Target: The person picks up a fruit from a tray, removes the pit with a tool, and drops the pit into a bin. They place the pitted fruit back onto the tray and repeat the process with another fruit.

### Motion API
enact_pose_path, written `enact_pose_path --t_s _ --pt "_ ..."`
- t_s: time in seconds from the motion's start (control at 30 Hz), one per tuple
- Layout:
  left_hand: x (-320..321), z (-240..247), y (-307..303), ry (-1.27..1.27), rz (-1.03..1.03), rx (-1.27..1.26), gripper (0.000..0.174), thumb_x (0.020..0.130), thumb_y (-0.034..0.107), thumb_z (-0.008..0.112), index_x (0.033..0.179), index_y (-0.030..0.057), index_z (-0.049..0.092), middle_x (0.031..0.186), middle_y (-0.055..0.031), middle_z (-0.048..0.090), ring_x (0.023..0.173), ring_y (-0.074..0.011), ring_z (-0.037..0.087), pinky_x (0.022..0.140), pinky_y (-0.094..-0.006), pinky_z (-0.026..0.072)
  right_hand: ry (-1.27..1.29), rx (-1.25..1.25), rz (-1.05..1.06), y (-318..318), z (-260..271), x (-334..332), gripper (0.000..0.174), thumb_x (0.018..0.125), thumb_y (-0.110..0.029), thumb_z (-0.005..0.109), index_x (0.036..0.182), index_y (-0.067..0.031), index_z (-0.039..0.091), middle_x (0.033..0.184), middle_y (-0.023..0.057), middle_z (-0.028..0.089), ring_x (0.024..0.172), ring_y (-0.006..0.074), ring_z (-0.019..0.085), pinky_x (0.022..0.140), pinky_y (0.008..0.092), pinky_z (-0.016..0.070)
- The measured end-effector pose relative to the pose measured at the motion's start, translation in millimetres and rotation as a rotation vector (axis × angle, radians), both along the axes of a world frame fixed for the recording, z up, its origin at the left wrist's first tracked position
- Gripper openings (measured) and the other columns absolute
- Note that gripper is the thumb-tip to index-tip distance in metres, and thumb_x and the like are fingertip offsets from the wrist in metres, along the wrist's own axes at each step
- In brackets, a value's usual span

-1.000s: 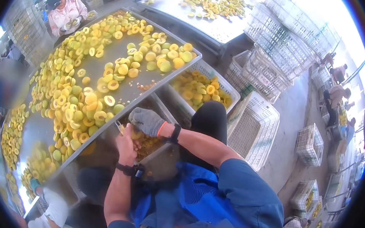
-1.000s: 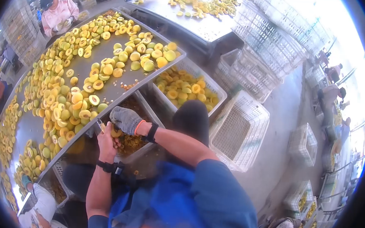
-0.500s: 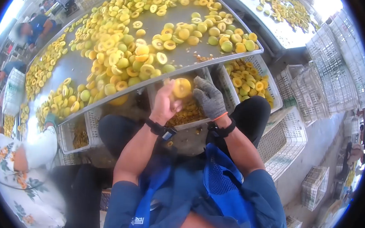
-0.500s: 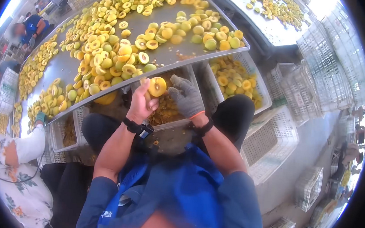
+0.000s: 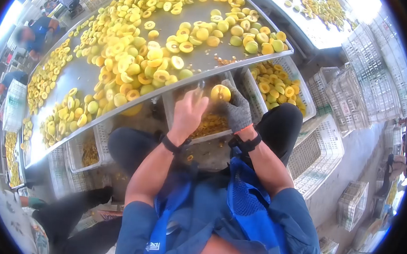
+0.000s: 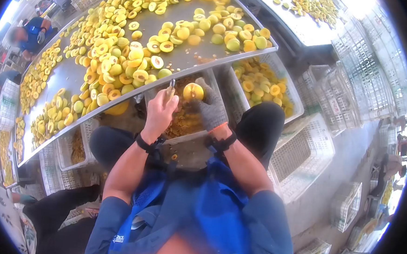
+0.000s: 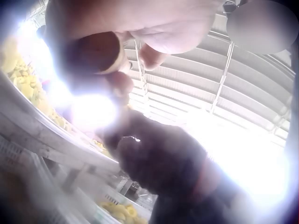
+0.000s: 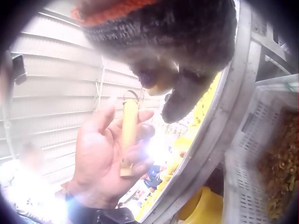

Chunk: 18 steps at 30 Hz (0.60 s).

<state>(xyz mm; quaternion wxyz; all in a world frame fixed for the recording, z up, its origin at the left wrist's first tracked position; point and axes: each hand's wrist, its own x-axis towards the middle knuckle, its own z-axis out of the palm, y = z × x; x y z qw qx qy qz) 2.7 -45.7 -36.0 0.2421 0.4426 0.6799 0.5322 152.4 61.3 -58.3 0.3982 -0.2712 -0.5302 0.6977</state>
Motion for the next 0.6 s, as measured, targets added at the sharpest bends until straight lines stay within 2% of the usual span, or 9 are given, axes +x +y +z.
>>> enact_pose_path --t_s 0.1,0.13,0.23,0.27,0.3,0.4,0.5,0.6 --pt "15 14 -8 0.084 -0.069 -0.049 0.027 0.101 0.021 0.062 0.114 -0.0030 0.067 0.070 -0.0078 0.068 0.064 -0.0164 0.066 0.061 -0.0330 0.0499 -0.059 -0.038 0.030 12 -23 7 0.059 0.095 -0.008 0.074 0.150 -0.0012 0.052 0.133 0.0048 0.066 0.114 0.0118 0.063 0.098 0.0277 0.0520" --pt "19 10 -7 0.182 -0.072 -0.019 0.025 0.101 0.021 0.062 0.108 -0.0027 0.067 0.070 -0.0124 0.068 0.064 -0.0233 0.067 0.062 -0.0364 0.0505 -0.068 -0.028 0.027 12 -24 8 0.058 0.096 -0.009 0.073 0.150 -0.0013 0.052 0.133 0.0046 0.066 0.114 0.0117 0.063 0.098 0.0276 0.0520" --pt "32 7 -6 0.201 -0.079 -0.041 0.025 0.100 0.021 0.064 0.105 -0.0028 0.066 0.071 -0.0175 0.067 0.065 -0.0310 0.067 0.063 -0.0390 0.0502 -0.105 0.003 0.023 11 -27 11 0.057 0.097 -0.010 0.072 0.150 -0.0015 0.052 0.133 0.0046 0.066 0.113 0.0109 0.062 0.096 0.0272 0.0521" --pt "34 7 -5 0.196 -0.079 -0.042 0.024 0.099 0.021 0.065 0.105 -0.0025 0.066 0.072 -0.0217 0.065 0.067 -0.0384 0.066 0.064 -0.0423 0.0499 -0.120 0.018 0.024 11 -28 12 0.056 0.098 -0.011 0.072 0.150 -0.0016 0.052 0.133 0.0047 0.066 0.113 0.0103 0.062 0.096 0.0269 0.0521" --pt "35 4 -4 0.205 -0.067 -0.037 0.024 0.099 0.021 0.065 0.104 -0.0025 0.066 0.073 -0.0229 0.065 0.069 -0.0406 0.065 0.064 -0.0438 0.0497 -0.135 0.031 0.026 11 -30 13 0.056 0.098 -0.012 0.071 0.150 -0.0016 0.052 0.133 0.0049 0.066 0.113 0.0096 0.062 0.095 0.0266 0.0522" --pt "38 -5 -1 0.247 -0.039 -0.040 0.024 0.099 0.021 0.064 0.101 -0.0024 0.064 0.075 -0.0264 0.064 0.073 -0.0466 0.064 0.065 -0.0484 0.0489 -0.230 0.194 -0.033 7 -25 13 0.055 0.098 -0.012 0.071 0.149 -0.0014 0.052 0.134 0.0101 0.067 0.116 0.0151 0.064 0.098 0.0300 0.0518" --pt "44 -6 1 0.312 -0.013 -0.051 0.023 0.100 0.020 0.063 0.097 -0.0026 0.061 0.077 -0.0286 0.063 0.077 -0.0504 0.063 0.065 -0.0524 0.0478 -0.327 0.505 -0.176 12 -46 12 0.055 0.096 -0.012 0.071 0.147 -0.0016 0.054 0.134 0.0166 0.066 0.120 0.0256 0.065 0.102 0.0351 0.0506" --pt "52 -14 3 0.345 0.018 -0.018 0.021 0.100 0.017 0.062 0.093 -0.0022 0.058 0.076 -0.0298 0.062 0.076 -0.0518 0.062 0.064 -0.0554 0.0467 -0.340 0.537 -0.191 5 -29 15 0.056 0.094 -0.013 0.071 0.146 -0.0021 0.055 0.136 0.0205 0.065 0.125 0.0348 0.062 0.106 0.0390 0.0485"
